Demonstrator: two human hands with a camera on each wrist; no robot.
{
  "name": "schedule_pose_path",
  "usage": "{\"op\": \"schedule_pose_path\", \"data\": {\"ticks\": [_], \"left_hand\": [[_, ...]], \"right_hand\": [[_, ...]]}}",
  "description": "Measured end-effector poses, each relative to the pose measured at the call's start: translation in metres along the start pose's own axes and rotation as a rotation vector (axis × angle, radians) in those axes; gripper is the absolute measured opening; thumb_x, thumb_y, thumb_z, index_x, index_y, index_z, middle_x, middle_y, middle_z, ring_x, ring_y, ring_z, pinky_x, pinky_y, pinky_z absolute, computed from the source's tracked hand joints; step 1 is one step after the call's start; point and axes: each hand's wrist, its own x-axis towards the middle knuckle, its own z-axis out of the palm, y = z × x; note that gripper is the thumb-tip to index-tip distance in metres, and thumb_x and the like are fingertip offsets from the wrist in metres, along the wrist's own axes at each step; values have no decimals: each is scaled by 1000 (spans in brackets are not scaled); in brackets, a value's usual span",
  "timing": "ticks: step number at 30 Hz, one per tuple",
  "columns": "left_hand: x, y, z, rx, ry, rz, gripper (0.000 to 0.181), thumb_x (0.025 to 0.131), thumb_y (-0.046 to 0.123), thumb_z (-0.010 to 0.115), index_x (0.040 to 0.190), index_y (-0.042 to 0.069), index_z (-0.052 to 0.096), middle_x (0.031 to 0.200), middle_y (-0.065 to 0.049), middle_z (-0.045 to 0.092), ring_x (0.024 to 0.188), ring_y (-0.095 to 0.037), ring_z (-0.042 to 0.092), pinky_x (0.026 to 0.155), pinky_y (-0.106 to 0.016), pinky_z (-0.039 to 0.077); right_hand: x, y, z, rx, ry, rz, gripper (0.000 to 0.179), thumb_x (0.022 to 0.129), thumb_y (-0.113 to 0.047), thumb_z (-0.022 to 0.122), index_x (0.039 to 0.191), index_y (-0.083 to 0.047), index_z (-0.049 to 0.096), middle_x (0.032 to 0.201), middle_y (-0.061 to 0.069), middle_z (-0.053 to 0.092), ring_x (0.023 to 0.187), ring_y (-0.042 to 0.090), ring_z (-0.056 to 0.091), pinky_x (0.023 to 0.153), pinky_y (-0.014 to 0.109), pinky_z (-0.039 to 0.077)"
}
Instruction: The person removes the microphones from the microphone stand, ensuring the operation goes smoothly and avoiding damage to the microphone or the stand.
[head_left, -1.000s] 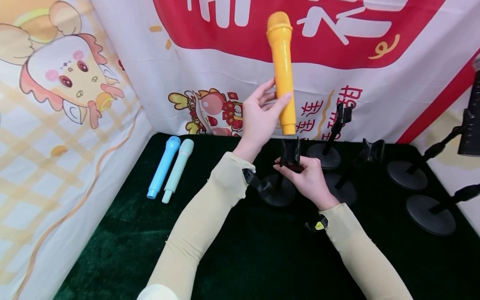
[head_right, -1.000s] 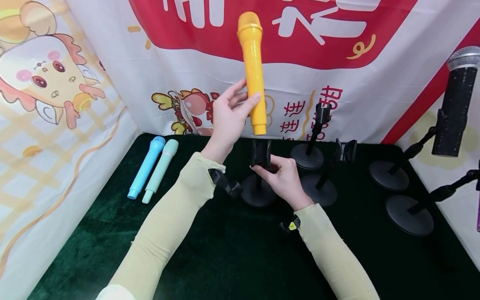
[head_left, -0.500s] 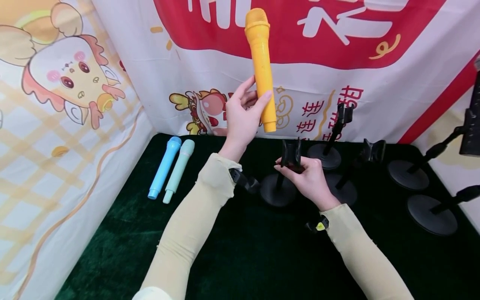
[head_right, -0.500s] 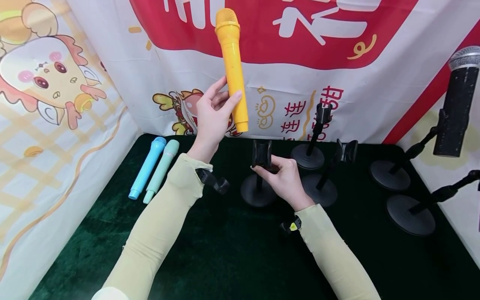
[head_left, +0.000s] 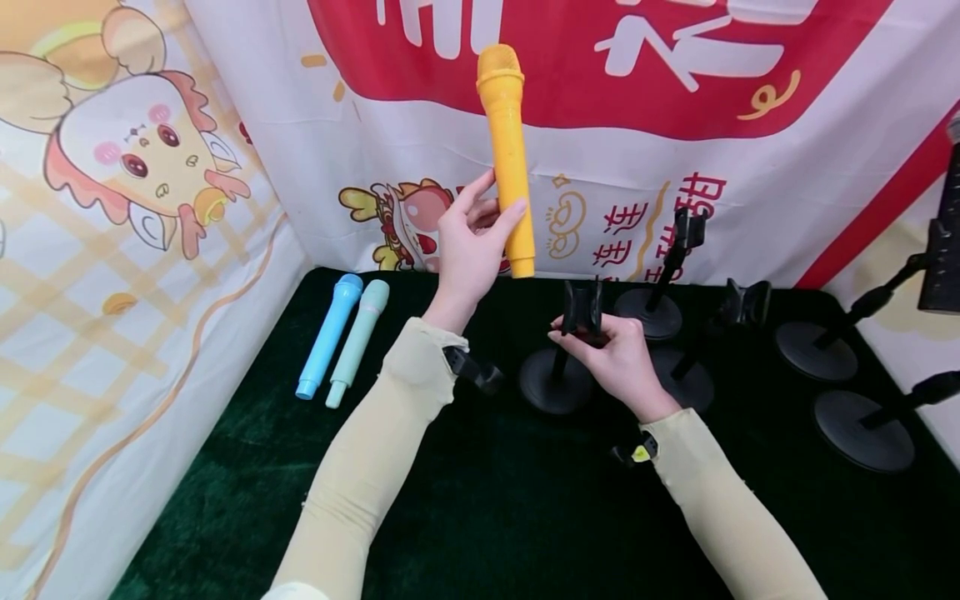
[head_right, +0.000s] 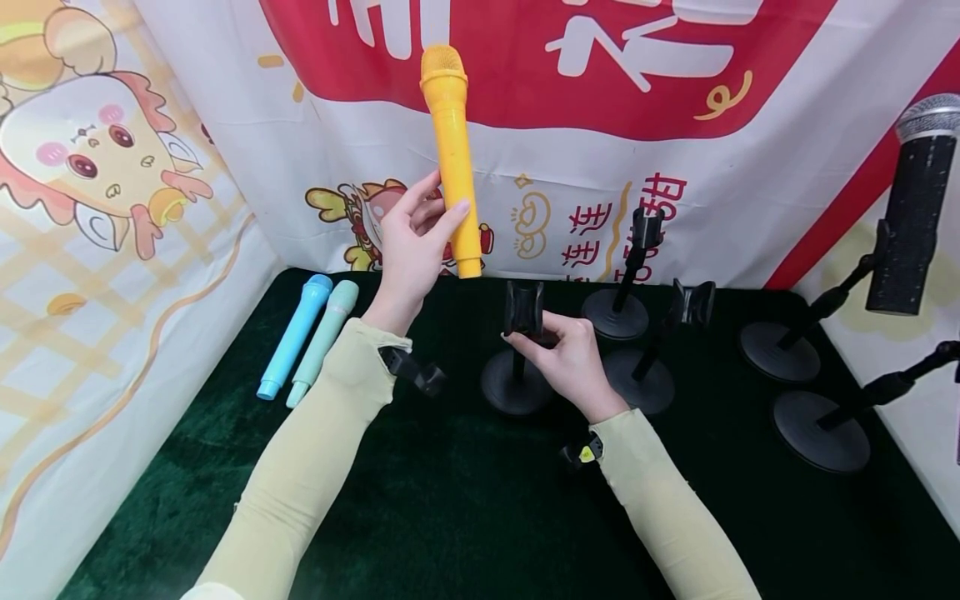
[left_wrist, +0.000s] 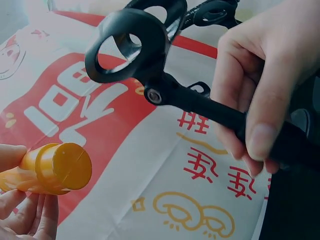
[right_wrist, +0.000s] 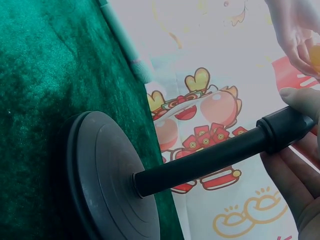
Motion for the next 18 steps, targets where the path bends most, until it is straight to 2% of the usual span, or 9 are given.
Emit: {"op": "schedule_pose_path", "data": {"ticks": [9, 18], "left_hand": [[-6, -12, -11, 42, 14, -35, 53, 94, 14, 76, 144, 9, 58, 110, -14, 72, 98, -25, 68, 85, -35, 58], [-11, -24, -28, 111, 38, -25, 51, 94, 15, 76, 142, 6, 59, 113, -15, 71, 99, -24, 68, 89, -34, 56]], "right_hand": [[-1, 0, -1, 14, -11, 31, 23, 91, -25, 80, 106, -8, 78, 103, 3, 76, 90, 14, 73, 76, 26, 59], [0, -1, -1, 54, -35, 87, 25, 92, -26, 80, 109, -8, 76, 105, 4, 75, 92, 18, 73, 81, 29, 59]]}}
